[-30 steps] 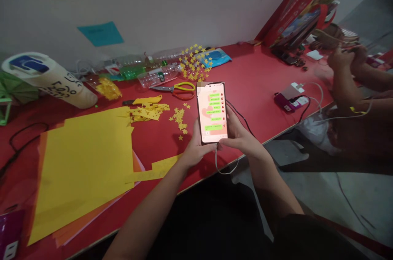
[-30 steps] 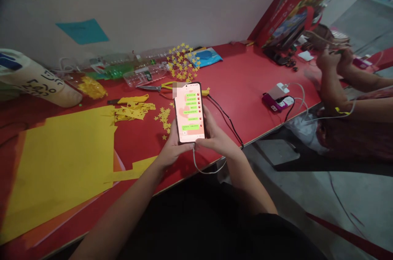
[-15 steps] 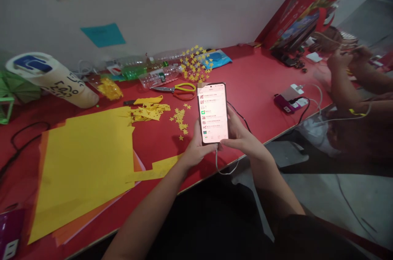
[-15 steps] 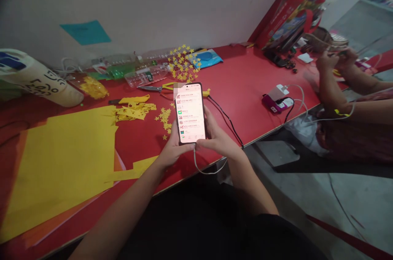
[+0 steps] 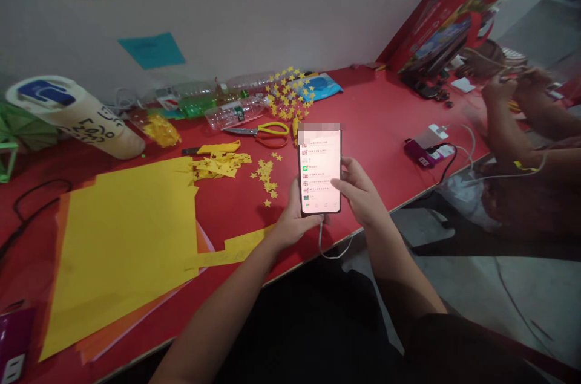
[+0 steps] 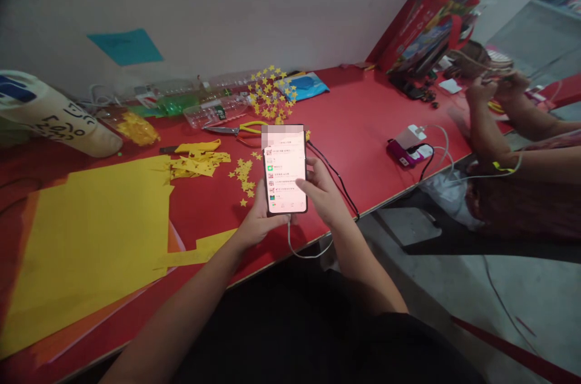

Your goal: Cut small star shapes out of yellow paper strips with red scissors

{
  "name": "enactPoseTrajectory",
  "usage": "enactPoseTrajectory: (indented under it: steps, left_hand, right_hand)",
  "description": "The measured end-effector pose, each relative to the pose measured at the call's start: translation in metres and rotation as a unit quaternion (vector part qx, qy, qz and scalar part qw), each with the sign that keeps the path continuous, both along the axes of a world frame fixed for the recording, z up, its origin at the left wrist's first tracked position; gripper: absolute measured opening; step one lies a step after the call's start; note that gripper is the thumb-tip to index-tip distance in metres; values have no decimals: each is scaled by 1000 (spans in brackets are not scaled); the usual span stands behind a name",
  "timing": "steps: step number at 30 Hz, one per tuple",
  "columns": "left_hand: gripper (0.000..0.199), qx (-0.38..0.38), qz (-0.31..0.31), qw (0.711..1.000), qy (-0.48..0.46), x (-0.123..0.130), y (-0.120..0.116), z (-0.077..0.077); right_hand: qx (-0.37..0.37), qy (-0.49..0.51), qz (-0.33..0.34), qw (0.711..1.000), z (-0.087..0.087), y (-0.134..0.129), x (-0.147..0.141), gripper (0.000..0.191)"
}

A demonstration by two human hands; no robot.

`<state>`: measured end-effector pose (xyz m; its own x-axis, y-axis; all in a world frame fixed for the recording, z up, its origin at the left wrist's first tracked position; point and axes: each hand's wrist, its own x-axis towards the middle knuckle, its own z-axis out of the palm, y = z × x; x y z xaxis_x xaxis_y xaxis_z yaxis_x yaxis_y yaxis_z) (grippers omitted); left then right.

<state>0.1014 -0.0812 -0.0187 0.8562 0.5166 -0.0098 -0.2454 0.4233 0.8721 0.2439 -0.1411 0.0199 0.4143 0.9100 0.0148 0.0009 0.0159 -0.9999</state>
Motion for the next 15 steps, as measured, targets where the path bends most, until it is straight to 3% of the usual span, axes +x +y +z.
enactPoseTrajectory:
  steps: [3,11,15]
  left_hand:
    - [97,-5,4,1000,5,0,1,0]
    - [91,-12,-2,1000,-7,0,1,-3]
    - [92,-16,8,1000,4,0,1,-1]
  right_hand:
    - [0,-5,16,1000,1,0,0,43]
    - [-6,-16,2,1000,1,2,-1,33]
    - [-7,-8,31,999,2,0,0,48]
